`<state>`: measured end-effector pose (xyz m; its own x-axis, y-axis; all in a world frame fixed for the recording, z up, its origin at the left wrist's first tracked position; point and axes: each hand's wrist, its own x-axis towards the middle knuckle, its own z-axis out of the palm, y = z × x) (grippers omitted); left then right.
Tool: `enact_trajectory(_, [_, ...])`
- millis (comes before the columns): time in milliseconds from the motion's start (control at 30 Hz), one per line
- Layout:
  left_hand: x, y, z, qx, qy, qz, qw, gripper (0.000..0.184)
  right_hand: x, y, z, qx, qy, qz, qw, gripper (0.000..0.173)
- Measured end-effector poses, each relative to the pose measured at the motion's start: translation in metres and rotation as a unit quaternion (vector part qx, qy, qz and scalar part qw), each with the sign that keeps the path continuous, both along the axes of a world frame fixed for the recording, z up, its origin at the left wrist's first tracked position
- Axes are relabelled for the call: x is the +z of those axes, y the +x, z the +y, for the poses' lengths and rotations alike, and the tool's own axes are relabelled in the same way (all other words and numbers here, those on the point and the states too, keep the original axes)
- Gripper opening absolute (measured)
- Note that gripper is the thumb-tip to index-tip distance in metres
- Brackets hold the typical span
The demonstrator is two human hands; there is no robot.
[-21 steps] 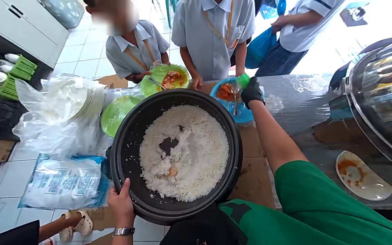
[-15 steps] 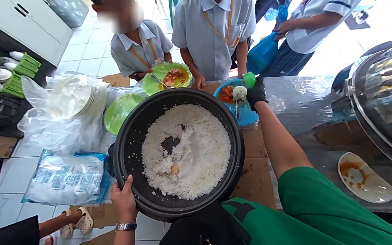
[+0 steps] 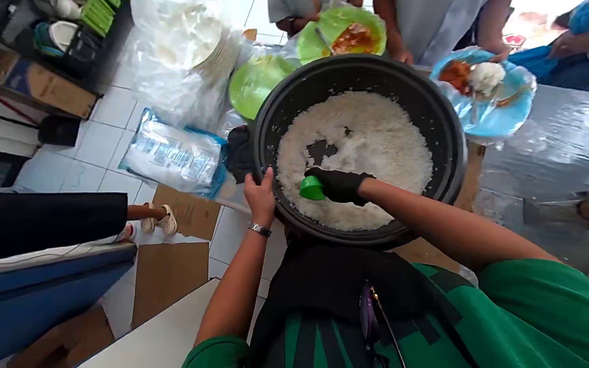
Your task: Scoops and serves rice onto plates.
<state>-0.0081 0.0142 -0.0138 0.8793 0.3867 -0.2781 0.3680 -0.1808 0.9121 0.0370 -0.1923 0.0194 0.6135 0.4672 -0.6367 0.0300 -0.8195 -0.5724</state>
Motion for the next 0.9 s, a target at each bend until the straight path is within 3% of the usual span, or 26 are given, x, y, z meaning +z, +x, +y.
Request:
enact_trajectory(133, [-0.004, -0.004, 0.002, -0.016, -0.018, -0.016, 1.000, 0.053, -0.015, 0.013, 0.062, -0.057, -0.061, -0.062, 0.995, 0.083])
enact_trajectory(233, [0.001, -0.003, 0.000, -0.006, -0.038, -0.023, 0.999, 0.047, -0.029, -0.001, 0.085, -0.034, -0.096, -0.078, 0.992, 0.073])
enact_trajectory(600, [0.002, -0.006, 0.003, -0.028, -0.027, 0.003, 0.999, 0.052, -0.005, -0.049, 0.022, 0.133, -0.160, 0.010, 0.978, 0.046])
enact_trajectory(700, [0.003, -0.007, 0.002, -0.026, -0.021, 0.014, 0.999, 0.052, -0.006, -0.039, 0.021, 0.073, -0.147, 0.019, 0.986, 0.046])
enact_trajectory(800, [0.003, -0.003, 0.003, -0.028, -0.010, 0.009, 1.000, 0.050, -0.025, -0.011, 0.048, -0.004, -0.100, -0.051, 0.994, 0.051])
enact_trajectory(900, [0.006, 0.004, 0.000, -0.010, -0.015, 0.000, 1.000, 0.045, -0.031, -0.003, 0.064, 0.046, -0.104, -0.069, 0.991, 0.050])
